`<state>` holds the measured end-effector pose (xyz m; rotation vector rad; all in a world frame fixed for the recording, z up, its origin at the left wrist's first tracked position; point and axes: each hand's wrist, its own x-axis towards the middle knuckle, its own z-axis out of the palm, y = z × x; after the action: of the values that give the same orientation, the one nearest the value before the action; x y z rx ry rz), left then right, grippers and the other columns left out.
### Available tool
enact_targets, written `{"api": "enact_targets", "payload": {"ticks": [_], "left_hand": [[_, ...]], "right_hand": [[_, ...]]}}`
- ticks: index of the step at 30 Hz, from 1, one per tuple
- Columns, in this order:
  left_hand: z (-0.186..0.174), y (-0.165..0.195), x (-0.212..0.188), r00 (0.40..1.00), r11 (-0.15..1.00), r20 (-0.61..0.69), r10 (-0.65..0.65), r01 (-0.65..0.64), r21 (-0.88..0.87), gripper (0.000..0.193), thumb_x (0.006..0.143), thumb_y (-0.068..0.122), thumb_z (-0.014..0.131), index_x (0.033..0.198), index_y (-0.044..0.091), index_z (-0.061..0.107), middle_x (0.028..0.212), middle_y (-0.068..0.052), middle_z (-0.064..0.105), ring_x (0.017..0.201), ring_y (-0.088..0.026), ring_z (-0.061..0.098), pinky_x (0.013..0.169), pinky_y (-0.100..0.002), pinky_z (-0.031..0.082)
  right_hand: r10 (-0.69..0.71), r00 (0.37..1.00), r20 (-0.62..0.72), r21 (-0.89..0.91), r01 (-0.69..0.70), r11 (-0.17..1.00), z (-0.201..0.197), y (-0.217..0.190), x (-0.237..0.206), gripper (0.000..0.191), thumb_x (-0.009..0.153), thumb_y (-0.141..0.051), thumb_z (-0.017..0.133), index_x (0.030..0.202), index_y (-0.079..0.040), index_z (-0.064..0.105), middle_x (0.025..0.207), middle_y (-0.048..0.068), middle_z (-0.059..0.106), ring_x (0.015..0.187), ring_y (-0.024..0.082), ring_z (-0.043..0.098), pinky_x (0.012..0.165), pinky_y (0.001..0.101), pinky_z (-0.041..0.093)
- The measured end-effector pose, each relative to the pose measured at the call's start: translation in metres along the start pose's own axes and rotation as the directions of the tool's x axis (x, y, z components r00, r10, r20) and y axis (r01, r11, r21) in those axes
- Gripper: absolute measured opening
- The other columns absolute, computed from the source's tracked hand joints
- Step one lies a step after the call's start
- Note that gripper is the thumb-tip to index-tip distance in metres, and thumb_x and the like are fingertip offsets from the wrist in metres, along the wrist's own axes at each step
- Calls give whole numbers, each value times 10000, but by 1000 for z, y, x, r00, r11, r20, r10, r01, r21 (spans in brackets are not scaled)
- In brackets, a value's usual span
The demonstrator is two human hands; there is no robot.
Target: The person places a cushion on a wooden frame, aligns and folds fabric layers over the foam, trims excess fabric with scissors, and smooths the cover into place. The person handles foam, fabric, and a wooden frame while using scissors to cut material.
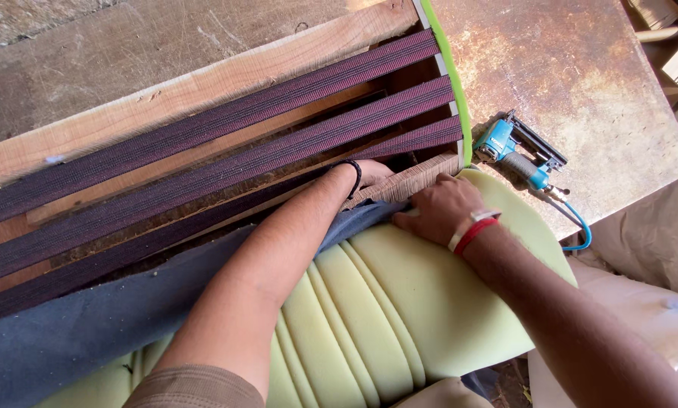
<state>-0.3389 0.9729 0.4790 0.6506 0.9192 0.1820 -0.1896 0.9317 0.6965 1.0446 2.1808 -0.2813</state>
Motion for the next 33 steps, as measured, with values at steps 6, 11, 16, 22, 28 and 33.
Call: {"api": "enact_targets", "payload": {"ticks": [6, 11, 16, 22, 28, 33], "left_hand": [[-12, 8, 0, 985, 959, -172, -11, 59, 277, 378, 850, 215, 733, 1179, 30, 730, 1184, -109, 760, 1057, -241, 703, 955, -439, 565], [-4, 19, -18, 889, 843, -447, 95, 167, 511, 599, 838, 211, 768, 1379, 6, 616, 1521, -192, 491, 1383, -347, 484, 1174, -474, 367], [3, 23, -21, 801, 714, -576, 162, 307, 629, 631, 844, 279, 721, 1429, 91, 579, 1579, -176, 440, 1466, -376, 392, 1225, -496, 282], [-14, 3, -17, 890, 813, -436, 131, 155, 561, 518, 917, 349, 596, 1361, 85, 635, 1467, -172, 585, 1336, -362, 558, 1142, -480, 405], [-23, -5, -18, 888, 843, -449, 100, 164, 513, 489, 921, 347, 600, 1334, 91, 649, 1436, -167, 601, 1311, -354, 574, 1118, -472, 427], [-19, 5, -12, 835, 805, -534, 135, 221, 550, 465, 924, 345, 602, 1312, 95, 661, 1411, -164, 614, 1291, -347, 588, 1097, -465, 446]], "right_hand": [[-147, 974, -174, 154, 174, 973, 5, 13, -6, 493, 832, -560, 556, 1065, -202, 803, 1101, 84, 755, 1216, 265, 591, 1064, 432, 431], [-210, 973, 95, 89, 202, 975, -8, 14, 18, 600, 878, -672, 490, 1116, -204, 781, 1184, 97, 704, 1263, 312, 529, 1110, 461, 368], [-223, 970, 100, 114, 211, 971, -10, 11, 19, 676, 884, -726, 482, 1088, -163, 795, 1160, 104, 731, 1245, 314, 595, 1114, 463, 404], [-201, 941, -273, 233, 267, 935, 10, 16, 10, 489, 859, -545, 531, 1081, -197, 795, 993, 125, 772, 986, 345, 716, 950, 457, 529], [-397, 912, -101, 153, 408, 900, 13, 12, 21, 471, 917, -498, 487, 1224, -227, 719, 973, 122, 755, 997, 343, 690, 972, 484, 478], [-429, 903, -14, 34, 429, 902, 4, 3, 19, 464, 943, -512, 461, 1199, -224, 719, 1094, 68, 730, 1132, 345, 594, 992, 513, 427]]}}
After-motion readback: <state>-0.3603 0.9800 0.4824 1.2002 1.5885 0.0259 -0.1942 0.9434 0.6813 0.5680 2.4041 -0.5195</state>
